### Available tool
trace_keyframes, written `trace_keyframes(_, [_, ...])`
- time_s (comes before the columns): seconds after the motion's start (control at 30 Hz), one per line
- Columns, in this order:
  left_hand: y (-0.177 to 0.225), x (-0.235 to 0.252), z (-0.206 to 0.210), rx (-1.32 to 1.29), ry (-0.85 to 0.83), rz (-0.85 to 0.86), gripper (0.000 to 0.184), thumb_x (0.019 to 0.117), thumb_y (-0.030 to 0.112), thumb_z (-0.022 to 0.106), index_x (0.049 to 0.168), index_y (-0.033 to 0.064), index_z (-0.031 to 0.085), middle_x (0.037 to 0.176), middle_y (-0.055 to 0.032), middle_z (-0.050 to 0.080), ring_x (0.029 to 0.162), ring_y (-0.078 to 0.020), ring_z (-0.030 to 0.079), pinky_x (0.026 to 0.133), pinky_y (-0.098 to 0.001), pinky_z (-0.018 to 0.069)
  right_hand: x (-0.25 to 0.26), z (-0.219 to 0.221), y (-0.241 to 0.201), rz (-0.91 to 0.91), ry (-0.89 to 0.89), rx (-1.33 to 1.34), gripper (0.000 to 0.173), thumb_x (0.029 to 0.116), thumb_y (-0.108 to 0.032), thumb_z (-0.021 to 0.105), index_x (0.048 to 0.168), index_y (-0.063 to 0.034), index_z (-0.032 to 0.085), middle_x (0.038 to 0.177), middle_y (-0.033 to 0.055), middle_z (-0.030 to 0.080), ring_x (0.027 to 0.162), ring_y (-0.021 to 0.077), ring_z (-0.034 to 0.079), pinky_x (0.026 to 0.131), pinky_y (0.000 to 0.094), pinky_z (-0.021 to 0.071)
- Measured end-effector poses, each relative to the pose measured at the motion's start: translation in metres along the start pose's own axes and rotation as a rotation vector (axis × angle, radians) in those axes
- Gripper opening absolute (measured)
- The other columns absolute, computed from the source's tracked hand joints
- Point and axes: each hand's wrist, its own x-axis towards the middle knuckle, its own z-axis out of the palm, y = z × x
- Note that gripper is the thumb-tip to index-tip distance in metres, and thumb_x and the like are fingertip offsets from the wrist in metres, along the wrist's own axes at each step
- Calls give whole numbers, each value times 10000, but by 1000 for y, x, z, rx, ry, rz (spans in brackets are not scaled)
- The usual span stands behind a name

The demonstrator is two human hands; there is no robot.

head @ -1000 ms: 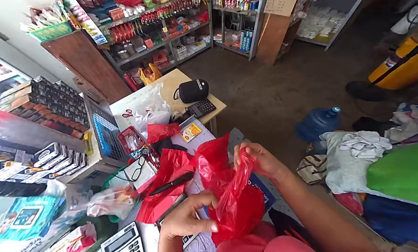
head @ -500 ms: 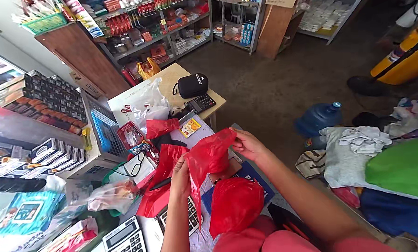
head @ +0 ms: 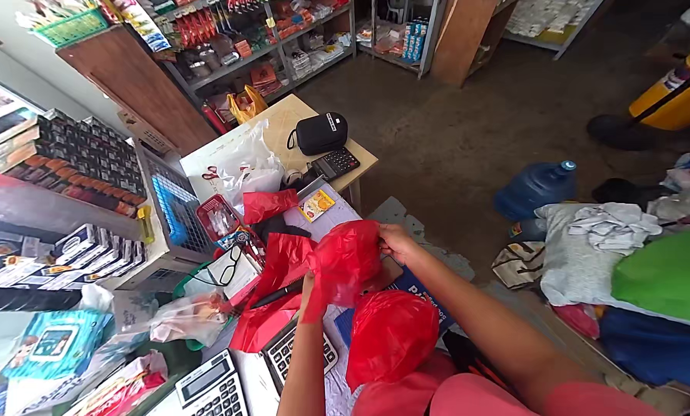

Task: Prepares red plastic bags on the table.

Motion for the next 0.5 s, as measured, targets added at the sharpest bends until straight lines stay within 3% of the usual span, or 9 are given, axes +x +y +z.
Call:
trace_keyframes(0.07, [-25,1,-5,45,-9,161,376,1104,138,280,1347,-73,475,1188,-128,622,1074,-58,593,955,-234,497,2,1,3,-78,16,-93,213,1084,-183,503,1062,-32,652,663,-19,525,496,48,424,465,215,370])
trace_keyframes(0.1, [-32,0,-8,134,45,167,418,1115,150,295,1375,-119,481,1284,-211,610,1170,-157,584,1027,-310,471,3,1,4,-152,33,-184,206,1069,-169,534,1072,-18,673,715,8,589,545,58,495,511,229,426])
trace_keyframes(0.17, [-23,-6,-2,109,74,52,523,1138,266,215,1498,-75,382,1495,-242,475,1373,-240,472,1150,-393,371,4,-4,2,-326,30,-384,219,1030,-134,576,1160,10,678,983,109,713,826,143,679,770,326,574])
trace_keyframes(0.2, [-16,-4,3,26,92,19,551,1136,297,188,1544,-49,323,1555,-238,408,1429,-252,415,1189,-409,322,2,-8,-1,-392,8,-460,261,1018,-109,570,1235,17,645,1131,161,694,976,205,689,891,380,572])
trace_keyframes(0.27, [-5,6,11,55,124,121,497,1108,162,285,1527,-106,300,1520,-302,413,1393,-291,456,1169,-412,364,-3,-20,-8,-503,-47,-512,345,984,-52,522,1309,-3,629,1299,186,629,1115,242,651,971,402,542])
trace_keyframes(0.3, [-2,7,7,126,115,228,512,1019,65,465,1471,-150,353,1425,-317,489,1293,-274,536,1098,-382,443,-6,-25,-14,-547,-98,-477,381,960,-25,501,1316,-17,636,1318,164,631,1149,219,645,990,385,540])
trace_keyframes(0.33, [-1,6,3,169,97,319,596,915,79,584,1426,-163,395,1362,-276,545,1219,-194,583,1041,-317,488,-10,-29,-19,-576,-166,-421,399,944,-20,502,1319,-25,639,1323,140,645,1175,200,640,1007,375,536])
trace_keyframes(0.4, [3,-1,-3,98,30,412,706,841,120,688,1421,-153,392,1311,-159,610,1159,-62,618,1016,-244,514,-16,-31,-30,-587,-300,-300,367,962,-59,575,1321,-28,646,1296,120,670,1181,188,643,1031,376,529])
trace_keyframes(0.5, [12,0,1,-38,-13,535,325,898,26,657,1197,-73,577,1045,-2,739,956,-45,707,903,-266,598,-12,-25,-29,-606,-305,-167,247,980,-57,645,1213,5,700,1152,108,725,1076,152,680,993,338,552])
